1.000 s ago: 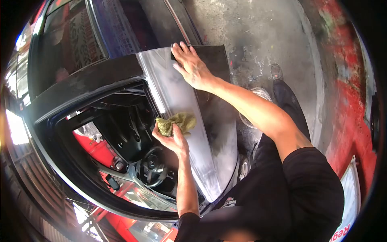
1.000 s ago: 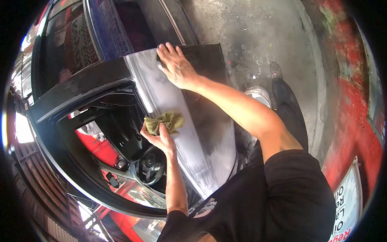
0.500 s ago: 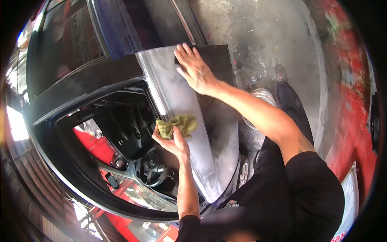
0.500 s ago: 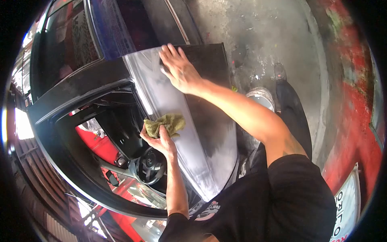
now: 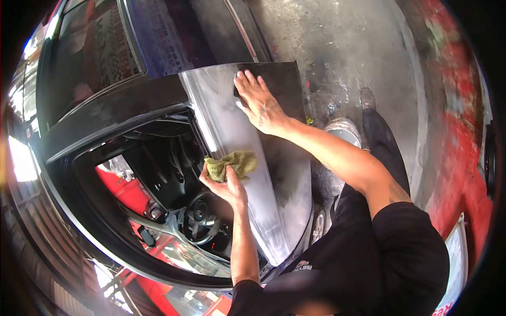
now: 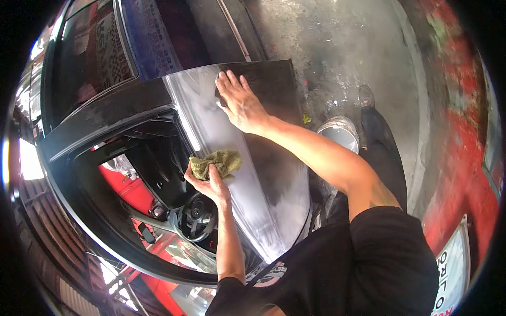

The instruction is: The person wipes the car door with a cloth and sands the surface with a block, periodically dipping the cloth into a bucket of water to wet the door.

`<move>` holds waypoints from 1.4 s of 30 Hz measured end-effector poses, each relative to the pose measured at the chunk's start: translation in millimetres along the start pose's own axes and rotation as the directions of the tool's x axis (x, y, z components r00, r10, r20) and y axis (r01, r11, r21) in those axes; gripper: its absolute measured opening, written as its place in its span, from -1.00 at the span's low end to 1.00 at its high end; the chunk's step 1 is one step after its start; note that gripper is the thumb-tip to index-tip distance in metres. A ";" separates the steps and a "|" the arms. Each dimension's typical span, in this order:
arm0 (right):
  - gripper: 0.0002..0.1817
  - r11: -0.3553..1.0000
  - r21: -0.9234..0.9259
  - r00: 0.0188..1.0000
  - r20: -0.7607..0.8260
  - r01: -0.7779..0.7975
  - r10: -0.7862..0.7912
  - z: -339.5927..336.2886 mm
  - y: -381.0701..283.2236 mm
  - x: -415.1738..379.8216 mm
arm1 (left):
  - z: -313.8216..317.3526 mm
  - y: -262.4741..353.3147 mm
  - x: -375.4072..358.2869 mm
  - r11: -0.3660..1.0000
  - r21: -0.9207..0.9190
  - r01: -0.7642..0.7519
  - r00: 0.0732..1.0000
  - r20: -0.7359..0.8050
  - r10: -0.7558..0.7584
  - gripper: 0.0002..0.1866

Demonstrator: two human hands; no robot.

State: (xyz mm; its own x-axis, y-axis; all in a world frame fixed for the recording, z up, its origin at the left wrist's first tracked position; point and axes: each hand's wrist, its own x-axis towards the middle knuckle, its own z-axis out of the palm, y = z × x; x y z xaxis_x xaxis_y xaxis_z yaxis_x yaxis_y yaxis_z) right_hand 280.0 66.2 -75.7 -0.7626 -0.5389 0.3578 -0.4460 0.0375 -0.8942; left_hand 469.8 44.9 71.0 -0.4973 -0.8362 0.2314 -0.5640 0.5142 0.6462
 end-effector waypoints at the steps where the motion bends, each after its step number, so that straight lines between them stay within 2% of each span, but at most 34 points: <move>1: -0.35 1.000 0.002 1.000 0.002 -0.006 0.006 -2.2 -3.5 11.8 | -1.1 -0.7 1.3 1.000 0.004 0.003 1.000 0.004 -0.003 -0.42; 3: -0.32 1.000 -0.010 0.999 -0.048 -0.020 0.019 -5.7 -0.9 48.7 | -1.2 -3.7 0.0 0.995 0.059 -0.075 0.997 -0.008 0.076 -0.43; 4: -0.31 1.000 -0.019 1.000 -0.014 -0.013 0.013 -6.8 3.8 57.5 | -2.8 -3.1 -3.0 0.996 0.061 -0.070 0.997 -0.009 0.071 -0.43; 7: -0.32 0.998 -0.065 1.000 -0.009 -0.007 0.007 -5.7 -6.9 30.5 | 0.2 4.7 3.3 0.995 0.063 -0.079 0.997 0.011 0.079 -0.42; 9: -0.31 0.999 0.023 0.999 0.030 -0.038 0.038 -2.5 -15.4 7.5 | 1.2 7.5 -0.2 1.000 -0.019 -0.006 1.000 -0.012 0.006 -0.46; 11: -0.32 1.000 -0.013 0.999 -0.034 -0.019 0.018 -1.4 -8.9 30.9 | -0.9 7.2 0.1 1.000 0.004 0.004 1.000 -0.007 -0.004 -0.45; 13: -0.36 0.992 0.078 0.993 0.062 -0.104 0.099 -13.0 7.8 62.6 | -1.0 3.1 -0.4 0.997 0.037 -0.063 0.998 -0.011 0.063 -0.45; 14: -0.39 0.991 0.112 0.997 0.033 -0.068 0.064 -2.9 34.4 71.8 | -0.4 -1.0 -0.7 0.999 -0.048 0.018 1.000 -0.007 -0.019 -0.45; 17: -0.41 0.960 0.197 0.963 -0.142 -0.200 0.230 -38.5 34.0 83.7 | -1.1 -2.1 0.0 0.999 -0.024 -0.049 0.999 -0.015 0.048 -0.44; 18: -0.36 0.986 0.081 0.977 -0.144 -0.147 0.157 -33.8 43.9 72.8 | -1.7 -1.3 -0.7 0.999 -0.031 -0.043 0.999 -0.017 0.042 -0.44; 19: -0.36 0.986 0.073 0.978 -0.139 -0.148 0.157 -29.0 32.5 61.9 | -2.4 0.6 -1.3 0.999 -0.006 -0.044 0.999 -0.010 0.044 -0.44; 21: -0.32 0.985 0.078 0.988 0.038 -0.155 0.152 -9.8 -9.2 26.6 | -3.1 -1.9 0.2 0.999 0.016 -0.049 0.999 -0.005 0.050 -0.44; 23: -0.27 0.998 0.039 0.998 -0.051 -0.045 0.047 4.3 -30.3 3.6 | -4.8 -10.9 0.0 0.997 0.028 -0.069 0.998 -0.009 0.069 -0.44; 25: -0.28 0.993 -0.107 0.999 -0.004 -0.049 0.049 -0.8 -19.9 26.5 | 0.3 -1.6 3.5 0.995 0.027 -0.092 0.996 -0.009 0.092 -0.44; 27: -0.27 0.996 -0.073 0.998 -0.040 -0.043 0.040 -3.2 -7.2 46.7 | -3.5 2.6 -4.0 0.994 0.037 -0.107 0.994 -0.004 0.107 -0.45; 29: -0.27 0.997 -0.042 0.997 -0.059 -0.058 0.055 -6.8 -18.3 29.4 | -3.2 4.5 -2.4 0.997 0.030 -0.074 0.997 0.005 0.074 -0.44; 31: -0.28 1.000 -0.026 1.000 0.017 -0.003 0.003 -5.2 -22.0 0.3 | -1.2 7.4 0.6 0.998 0.021 -0.065 0.998 0.009 0.065 -0.44; 33: -0.29 0.998 -0.066 0.999 0.033 0.004 -0.001 -6.4 -18.0 12.3 | -0.7 7.3 -1.2 0.998 -0.058 -0.005 1.000 0.006 0.005 -0.45; 35: -0.26 0.998 -0.017 0.997 -0.042 -0.060 0.059 -11.6 -14.8 50.2 | -1.2 1.7 -1.0 0.999 -0.032 -0.043 0.999 0.005 0.043 -0.45; 36: -0.26 0.997 -0.002 0.997 0.000 -0.079 0.079 -14.4 -13.8 56.7 | -2.2 1.0 -1.4 0.996 -0.013 -0.088 0.996 -0.001 0.088 -0.45; 39: -0.28 0.998 -0.028 0.999 0.008 -0.050 0.050 -11.4 -24.5 16.8 | -0.1 5.7 -1.0 0.998 -0.053 -0.040 0.999 0.004 0.040 -0.44; 40: -0.29 1.000 -0.010 0.999 0.046 0.004 -0.003 -16.8 -28.2 -1.0 | -0.7 7.2 -0.9 0.998 0.028 -0.050 0.999 -0.009 0.050 -0.43; 42: -0.28 0.999 -0.036 1.000 0.025 0.001 0.000 -13.6 -21.5 15.6 | -2.1 6.0 -0.6 0.998 0.031 -0.060 0.998 -0.009 0.061 -0.43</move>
State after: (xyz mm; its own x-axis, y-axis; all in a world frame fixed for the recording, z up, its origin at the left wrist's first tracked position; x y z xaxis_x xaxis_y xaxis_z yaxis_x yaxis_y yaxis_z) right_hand 271.3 68.4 -47.2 -0.7506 -0.5601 0.3506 -0.4630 0.0673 -0.8838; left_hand 468.1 48.1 76.3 -0.5246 -0.8051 0.2768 -0.5528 0.5694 0.6084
